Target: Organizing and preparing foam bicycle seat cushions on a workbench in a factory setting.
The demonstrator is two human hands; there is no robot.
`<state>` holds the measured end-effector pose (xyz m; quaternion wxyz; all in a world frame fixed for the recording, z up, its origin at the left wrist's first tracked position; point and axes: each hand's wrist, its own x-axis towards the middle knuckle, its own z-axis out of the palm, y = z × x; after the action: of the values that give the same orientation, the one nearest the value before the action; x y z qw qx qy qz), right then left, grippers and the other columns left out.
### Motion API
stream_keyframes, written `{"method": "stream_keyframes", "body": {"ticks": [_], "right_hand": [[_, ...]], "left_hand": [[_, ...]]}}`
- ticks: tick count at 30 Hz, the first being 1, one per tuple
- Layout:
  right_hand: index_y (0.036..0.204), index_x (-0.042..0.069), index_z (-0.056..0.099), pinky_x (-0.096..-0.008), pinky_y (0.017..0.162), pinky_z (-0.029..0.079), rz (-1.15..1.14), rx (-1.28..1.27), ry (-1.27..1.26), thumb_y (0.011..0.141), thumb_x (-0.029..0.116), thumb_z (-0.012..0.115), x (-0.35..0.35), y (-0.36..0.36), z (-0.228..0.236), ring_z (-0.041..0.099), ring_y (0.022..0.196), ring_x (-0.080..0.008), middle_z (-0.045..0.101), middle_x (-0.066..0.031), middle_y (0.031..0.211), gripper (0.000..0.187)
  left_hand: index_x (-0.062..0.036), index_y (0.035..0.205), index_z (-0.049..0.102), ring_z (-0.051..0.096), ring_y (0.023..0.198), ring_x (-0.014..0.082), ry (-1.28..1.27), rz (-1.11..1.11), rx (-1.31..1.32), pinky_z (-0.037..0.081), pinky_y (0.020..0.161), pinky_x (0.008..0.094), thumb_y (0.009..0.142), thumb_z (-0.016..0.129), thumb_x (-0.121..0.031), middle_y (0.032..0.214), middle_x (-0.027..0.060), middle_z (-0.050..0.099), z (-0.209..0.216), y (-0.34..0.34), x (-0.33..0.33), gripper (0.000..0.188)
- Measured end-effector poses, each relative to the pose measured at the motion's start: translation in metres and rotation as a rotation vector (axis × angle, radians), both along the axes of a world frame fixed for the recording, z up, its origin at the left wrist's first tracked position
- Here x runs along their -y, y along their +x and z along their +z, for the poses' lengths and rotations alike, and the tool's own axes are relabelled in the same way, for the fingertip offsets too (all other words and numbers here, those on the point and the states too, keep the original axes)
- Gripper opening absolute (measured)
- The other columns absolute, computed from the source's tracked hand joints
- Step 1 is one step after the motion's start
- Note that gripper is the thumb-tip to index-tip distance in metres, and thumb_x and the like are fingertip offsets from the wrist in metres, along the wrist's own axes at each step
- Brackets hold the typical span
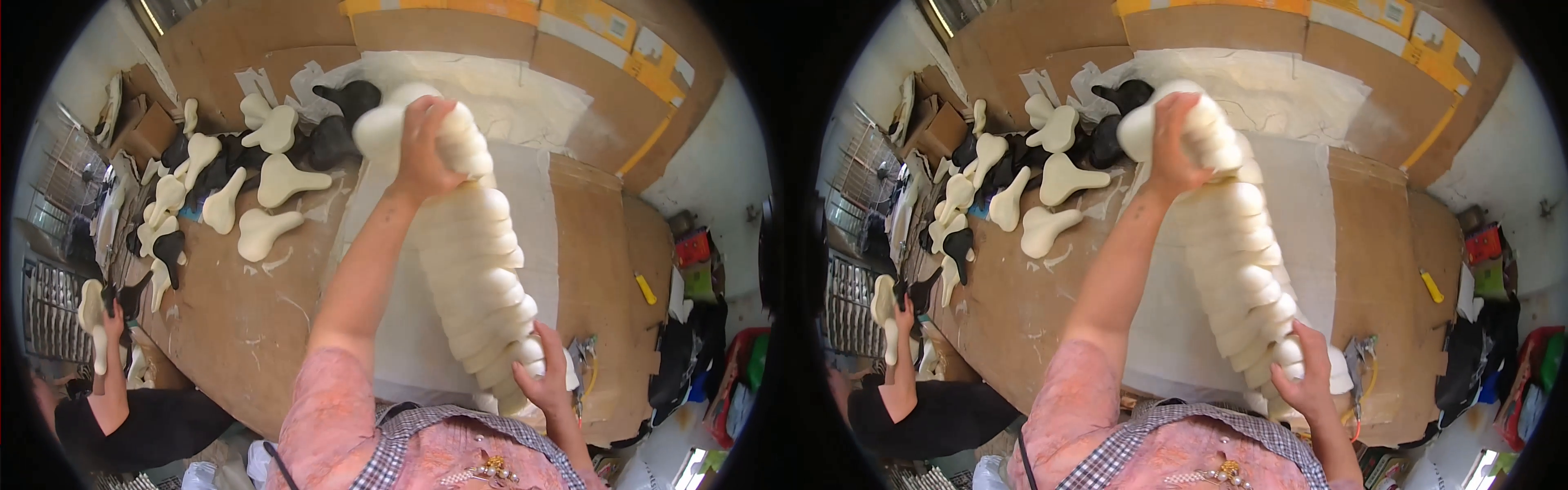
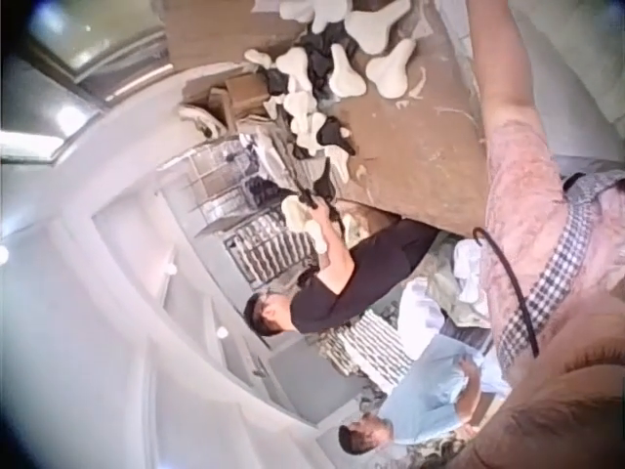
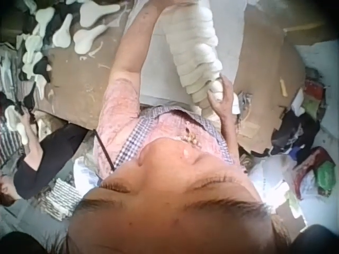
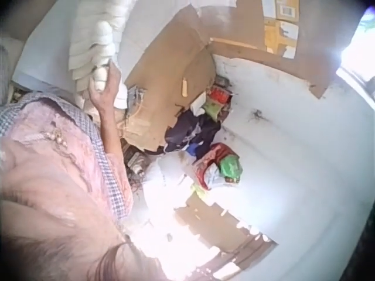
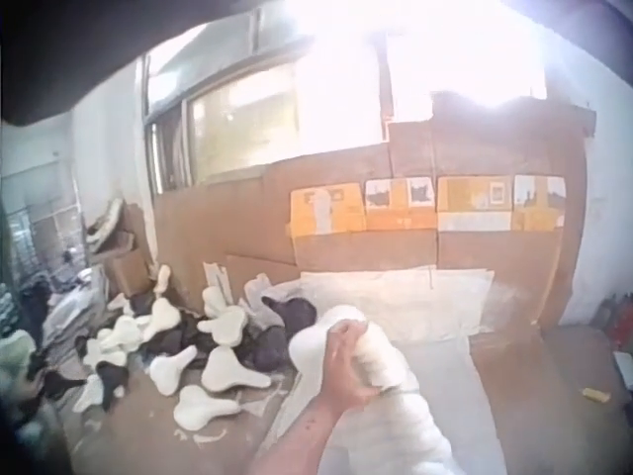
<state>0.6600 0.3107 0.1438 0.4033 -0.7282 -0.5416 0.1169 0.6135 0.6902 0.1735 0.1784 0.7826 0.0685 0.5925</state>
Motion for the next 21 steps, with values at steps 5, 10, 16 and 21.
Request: {"method": "stream_keyframes", "body": {"ticks": [5, 10, 16, 21], "right_hand": [[0.136, 0.001, 0.034, -0.0361, 0.092, 0.041, -0.029, -0.140, -0.190, 0.063, 0.016, 0.069, -0.050, -0.004, -0.008, 0.051, 0.105, -0.0256, 0.051, -0.0158, 0.113, 0.082], [0.136, 0.002, 0.032, -0.0401, 0.086, 0.043, -0.180, -0.133, -0.337, 0.063, 0.016, 0.070, -0.099, 0.012, -0.010, 0.052, 0.096, -0.0324, 0.052, -0.0175, 0.106, 0.083], [0.131, 0.003, 0.037, -0.0396, 0.084, 0.044, -0.195, -0.162, -0.405, 0.062, 0.017, 0.070, -0.111, 0.018, -0.013, 0.053, 0.094, -0.0312, 0.052, -0.0168, 0.102, 0.077], [0.129, 0.002, 0.040, -0.0381, 0.083, 0.043, -0.217, -0.259, -0.417, 0.060, 0.018, 0.069, -0.097, 0.019, -0.011, 0.053, 0.094, -0.0280, 0.052, -0.0155, 0.102, 0.076]], "left_hand": [[-0.0030, 0.136, 0.029, 0.036, 0.124, 0.0324, -0.433, 0.160, -0.207, 0.033, 0.103, 0.0374, 0.051, 0.080, -0.016, 0.134, 0.0166, 0.037, -0.121, 0.051, -0.163, 0.101], [0.0000, 0.141, 0.020, 0.034, 0.129, 0.0302, -0.942, 0.041, -0.101, 0.030, 0.105, 0.0350, 0.063, 0.078, -0.035, 0.140, 0.0198, 0.032, -0.142, 0.063, -0.227, 0.103], [0.0024, 0.137, 0.029, 0.043, 0.122, 0.0352, -1.010, 0.248, -0.266, 0.032, 0.102, 0.0407, 0.070, 0.065, -0.060, 0.130, 0.0229, 0.046, -0.157, 0.052, -0.253, 0.099], [0.0048, 0.135, 0.031, 0.048, 0.116, 0.0291, -1.185, 0.156, 0.201, 0.036, 0.098, 0.0359, 0.080, 0.065, -0.037, 0.129, 0.0191, 0.047, -0.175, 0.016, -0.260, 0.078]]}}
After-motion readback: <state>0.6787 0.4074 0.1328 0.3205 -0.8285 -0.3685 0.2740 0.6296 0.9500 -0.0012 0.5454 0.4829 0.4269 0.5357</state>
